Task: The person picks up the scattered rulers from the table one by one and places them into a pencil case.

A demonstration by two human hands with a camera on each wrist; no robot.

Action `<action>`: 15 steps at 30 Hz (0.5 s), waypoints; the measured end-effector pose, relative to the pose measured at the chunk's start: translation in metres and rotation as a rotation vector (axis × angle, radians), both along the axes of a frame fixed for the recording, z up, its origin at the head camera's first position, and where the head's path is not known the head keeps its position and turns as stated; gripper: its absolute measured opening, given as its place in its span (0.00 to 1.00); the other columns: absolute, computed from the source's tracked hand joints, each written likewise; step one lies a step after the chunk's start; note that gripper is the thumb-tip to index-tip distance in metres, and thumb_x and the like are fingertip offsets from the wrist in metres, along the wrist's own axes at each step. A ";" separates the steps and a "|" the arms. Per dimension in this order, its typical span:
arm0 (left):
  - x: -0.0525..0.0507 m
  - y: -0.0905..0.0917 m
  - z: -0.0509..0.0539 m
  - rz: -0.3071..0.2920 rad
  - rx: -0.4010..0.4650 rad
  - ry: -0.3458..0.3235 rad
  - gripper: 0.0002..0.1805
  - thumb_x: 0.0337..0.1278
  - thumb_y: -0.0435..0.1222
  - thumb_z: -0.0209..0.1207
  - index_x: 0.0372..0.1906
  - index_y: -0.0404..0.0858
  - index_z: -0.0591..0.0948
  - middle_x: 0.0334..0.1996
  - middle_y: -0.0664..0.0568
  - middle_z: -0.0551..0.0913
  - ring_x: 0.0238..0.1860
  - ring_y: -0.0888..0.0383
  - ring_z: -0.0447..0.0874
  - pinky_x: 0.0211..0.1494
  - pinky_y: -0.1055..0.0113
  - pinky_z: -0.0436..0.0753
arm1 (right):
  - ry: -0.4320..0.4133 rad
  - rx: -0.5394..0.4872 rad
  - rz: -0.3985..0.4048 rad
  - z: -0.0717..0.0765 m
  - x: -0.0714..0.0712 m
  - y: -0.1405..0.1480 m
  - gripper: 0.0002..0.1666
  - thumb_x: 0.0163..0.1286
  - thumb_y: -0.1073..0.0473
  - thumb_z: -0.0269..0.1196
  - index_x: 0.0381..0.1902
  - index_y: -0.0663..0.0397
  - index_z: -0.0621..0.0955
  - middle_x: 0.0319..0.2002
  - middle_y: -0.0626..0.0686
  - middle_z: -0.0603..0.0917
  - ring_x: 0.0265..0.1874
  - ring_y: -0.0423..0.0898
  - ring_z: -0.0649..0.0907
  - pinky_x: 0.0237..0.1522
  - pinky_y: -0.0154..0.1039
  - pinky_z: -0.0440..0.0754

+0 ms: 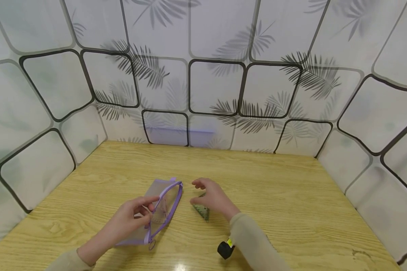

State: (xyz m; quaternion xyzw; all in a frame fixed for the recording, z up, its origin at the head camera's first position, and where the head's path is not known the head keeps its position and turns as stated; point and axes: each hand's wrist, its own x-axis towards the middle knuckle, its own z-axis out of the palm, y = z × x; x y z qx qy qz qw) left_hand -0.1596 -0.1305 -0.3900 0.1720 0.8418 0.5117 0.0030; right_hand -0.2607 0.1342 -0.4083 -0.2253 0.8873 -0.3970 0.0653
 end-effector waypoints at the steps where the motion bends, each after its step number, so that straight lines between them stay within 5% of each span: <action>1: 0.000 0.000 0.000 0.000 0.000 -0.004 0.27 0.54 0.23 0.55 0.62 0.22 0.73 0.39 0.45 0.78 0.32 0.69 0.77 0.34 0.74 0.84 | -0.003 0.003 0.003 0.000 -0.001 0.001 0.34 0.61 0.56 0.71 0.64 0.56 0.75 0.59 0.59 0.79 0.60 0.57 0.76 0.59 0.55 0.79; 15: 0.001 0.000 0.000 0.009 -0.005 -0.011 0.27 0.53 0.23 0.54 0.62 0.23 0.74 0.39 0.45 0.78 0.32 0.69 0.77 0.33 0.74 0.85 | 0.020 0.039 0.003 -0.006 -0.006 0.013 0.35 0.60 0.53 0.72 0.64 0.55 0.75 0.59 0.57 0.79 0.62 0.57 0.76 0.60 0.56 0.79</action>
